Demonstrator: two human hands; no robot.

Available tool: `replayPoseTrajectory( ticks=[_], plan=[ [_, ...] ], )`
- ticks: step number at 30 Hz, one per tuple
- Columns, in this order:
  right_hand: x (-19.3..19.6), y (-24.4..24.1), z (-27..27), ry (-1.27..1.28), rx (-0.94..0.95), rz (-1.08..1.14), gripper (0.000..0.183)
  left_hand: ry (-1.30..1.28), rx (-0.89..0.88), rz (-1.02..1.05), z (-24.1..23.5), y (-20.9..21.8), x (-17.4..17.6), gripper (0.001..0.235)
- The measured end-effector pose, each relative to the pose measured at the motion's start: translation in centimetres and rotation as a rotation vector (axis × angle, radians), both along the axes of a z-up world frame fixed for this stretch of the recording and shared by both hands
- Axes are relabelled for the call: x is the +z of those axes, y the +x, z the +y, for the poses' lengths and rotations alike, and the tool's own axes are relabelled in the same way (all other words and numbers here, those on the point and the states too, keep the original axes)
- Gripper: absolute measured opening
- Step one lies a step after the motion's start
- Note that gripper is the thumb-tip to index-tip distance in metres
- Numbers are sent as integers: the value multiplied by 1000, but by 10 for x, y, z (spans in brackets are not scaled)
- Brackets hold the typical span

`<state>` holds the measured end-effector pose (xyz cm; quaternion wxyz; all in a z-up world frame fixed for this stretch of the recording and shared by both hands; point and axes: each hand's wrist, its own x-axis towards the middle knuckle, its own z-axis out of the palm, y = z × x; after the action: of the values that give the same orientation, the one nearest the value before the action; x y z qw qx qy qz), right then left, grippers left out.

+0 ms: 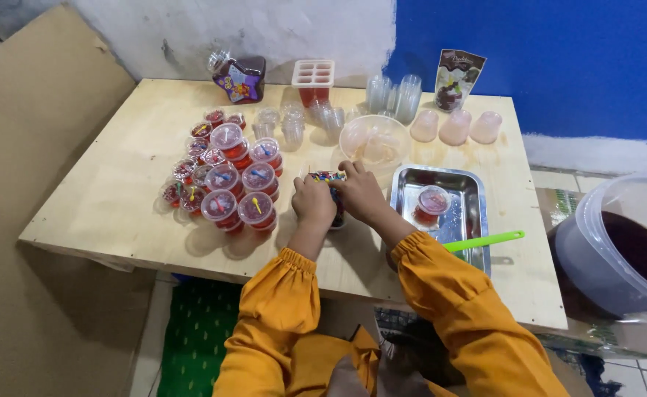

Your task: Filling small plastic cups with liquid using a ladle and sealing them with lids.

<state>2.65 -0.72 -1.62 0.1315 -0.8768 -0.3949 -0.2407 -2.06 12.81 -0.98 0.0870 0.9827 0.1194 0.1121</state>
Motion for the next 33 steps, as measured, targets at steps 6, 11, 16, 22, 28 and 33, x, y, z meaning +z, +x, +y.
replayPoseTrajectory(
  ticks=[6,11,16,22,28,33],
  plan=[
    [-19,9,12,8,-58,13,14,-12,-4,-118,-4,-10,3,14],
    [-18,12,14,2,-87,-38,13,-6,-5,-137,-2,-7,-5,14],
    [-5,13,10,9,-98,93,8,64,-48,-305,-4,-9,-3,9],
    [32,10,-27,208,-62,186,9,-1,-145,-481,-18,-11,21,10],
    [48,8,-107,416,-52,399,12,-323,-324,-507,-70,-10,41,7],
    [40,10,-173,451,-194,565,18,-424,-384,-434,-121,10,28,7]
  ],
)
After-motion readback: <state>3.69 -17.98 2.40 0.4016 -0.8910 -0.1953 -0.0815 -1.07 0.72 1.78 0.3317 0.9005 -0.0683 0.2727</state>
